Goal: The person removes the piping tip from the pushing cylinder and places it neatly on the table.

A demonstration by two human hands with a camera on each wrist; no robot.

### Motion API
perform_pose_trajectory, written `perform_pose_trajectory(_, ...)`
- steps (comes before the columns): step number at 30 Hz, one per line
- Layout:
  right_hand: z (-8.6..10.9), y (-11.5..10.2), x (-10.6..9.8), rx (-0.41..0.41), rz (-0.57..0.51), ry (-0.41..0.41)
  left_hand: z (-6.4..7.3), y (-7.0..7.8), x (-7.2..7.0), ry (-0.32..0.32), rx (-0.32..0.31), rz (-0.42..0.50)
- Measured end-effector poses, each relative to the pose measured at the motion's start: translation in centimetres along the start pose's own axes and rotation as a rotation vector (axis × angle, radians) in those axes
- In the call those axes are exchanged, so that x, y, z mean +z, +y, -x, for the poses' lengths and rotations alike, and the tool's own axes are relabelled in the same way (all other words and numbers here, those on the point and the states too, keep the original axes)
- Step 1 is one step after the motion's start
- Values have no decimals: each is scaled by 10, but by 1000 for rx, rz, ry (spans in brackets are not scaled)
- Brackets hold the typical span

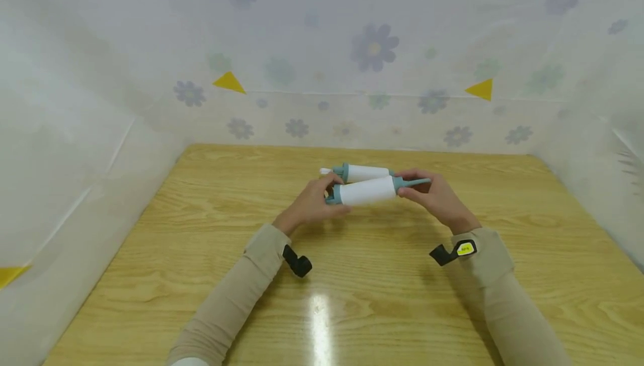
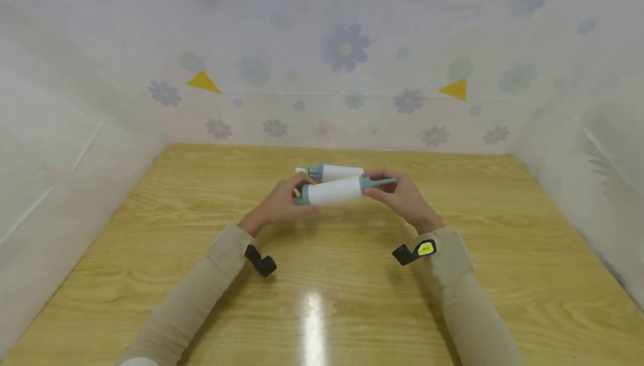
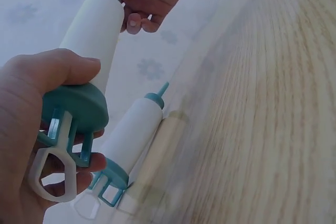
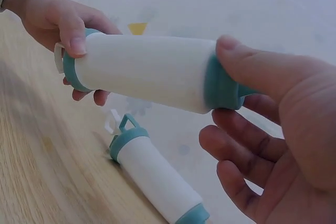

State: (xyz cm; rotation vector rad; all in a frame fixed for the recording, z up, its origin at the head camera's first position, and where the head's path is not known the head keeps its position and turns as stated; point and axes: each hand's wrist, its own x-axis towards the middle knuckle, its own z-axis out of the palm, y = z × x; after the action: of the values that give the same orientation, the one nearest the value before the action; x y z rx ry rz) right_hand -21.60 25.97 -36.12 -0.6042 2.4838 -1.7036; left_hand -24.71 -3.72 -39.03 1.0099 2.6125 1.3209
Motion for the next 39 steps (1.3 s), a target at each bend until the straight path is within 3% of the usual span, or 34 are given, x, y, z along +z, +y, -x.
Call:
perform_pose_trajectory(8,-2,-4,3,-91,-133,-18,0,14,1,65,38,46)
perform_pose_trajectory(13,-4,-8,5,-120,-159,-16,-1,19,2,104,58,46)
perform_pose_trajectory(26,-8,-15,17,-146,-196,120,2,27,2,139,121,34)
perform_pose_trajectory(31,-9,-17,21,-169,-236,167,3,28,3,132,111,37)
perform_pose_trajectory(39,-8,-15,28,-200,-436,167,3,31,1,109,56,78)
